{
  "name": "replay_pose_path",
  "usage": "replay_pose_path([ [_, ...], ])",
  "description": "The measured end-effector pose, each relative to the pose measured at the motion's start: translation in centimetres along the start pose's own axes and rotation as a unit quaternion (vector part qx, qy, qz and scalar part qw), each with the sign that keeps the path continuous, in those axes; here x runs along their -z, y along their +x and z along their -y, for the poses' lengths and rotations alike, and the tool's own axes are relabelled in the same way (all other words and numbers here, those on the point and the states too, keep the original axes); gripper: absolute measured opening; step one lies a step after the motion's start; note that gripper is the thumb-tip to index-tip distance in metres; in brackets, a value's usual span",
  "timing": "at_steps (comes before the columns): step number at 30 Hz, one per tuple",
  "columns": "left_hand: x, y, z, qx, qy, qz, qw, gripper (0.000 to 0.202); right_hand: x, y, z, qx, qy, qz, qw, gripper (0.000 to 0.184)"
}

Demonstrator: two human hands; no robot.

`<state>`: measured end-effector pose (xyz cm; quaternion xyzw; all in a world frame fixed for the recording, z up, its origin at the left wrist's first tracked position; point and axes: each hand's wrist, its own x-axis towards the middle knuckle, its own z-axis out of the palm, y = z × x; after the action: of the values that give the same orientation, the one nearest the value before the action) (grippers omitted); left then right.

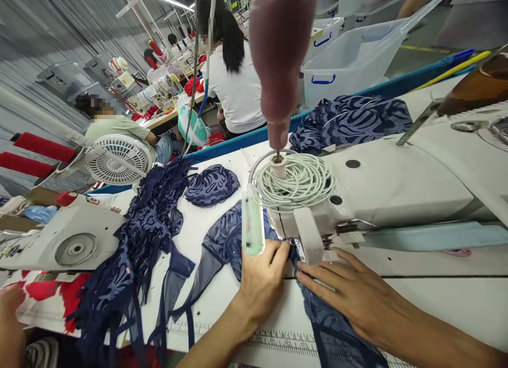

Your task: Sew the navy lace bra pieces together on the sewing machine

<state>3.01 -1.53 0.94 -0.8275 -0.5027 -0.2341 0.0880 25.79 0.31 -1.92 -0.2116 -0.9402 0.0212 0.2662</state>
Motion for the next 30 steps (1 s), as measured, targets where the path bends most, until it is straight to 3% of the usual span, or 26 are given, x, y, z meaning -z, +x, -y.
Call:
replay_pose_path([
  [3, 1.4, -0.4, -0.1, 0.035, -0.039, -0.042, 0.998, 0.028, 0.4, 0.4, 0.3, 0.001, 0.019, -0.016, 1.000, 0.063],
  [5, 1.8, -0.5, -0.4, 0.015, -0.035, -0.036, 0.999, 0.022, 0.6, 0.6, 0.4, 0.001, 0.032, -0.028, 0.999, 0.060],
  [10, 1.1, -0.6, -1.2, -0.045, 0.001, -0.012, 0.999, 0.018, 0.8, 0.7, 0.6, 0.003, 0.044, -0.047, 0.998, 0.050],
  [25, 0.0, -0.4, -1.5, -0.020, -0.014, -0.035, 0.999, 0.017, 0.4, 0.2, 0.8, -0.004, 0.059, -0.047, 0.997, 0.059],
  [30, 0.1, -0.8, -2.0, -0.027, -0.003, -0.022, 0.999, 0.030, 0.2, -0.1, 0.9, -0.006, 0.043, -0.040, 0.998, 0.059],
])
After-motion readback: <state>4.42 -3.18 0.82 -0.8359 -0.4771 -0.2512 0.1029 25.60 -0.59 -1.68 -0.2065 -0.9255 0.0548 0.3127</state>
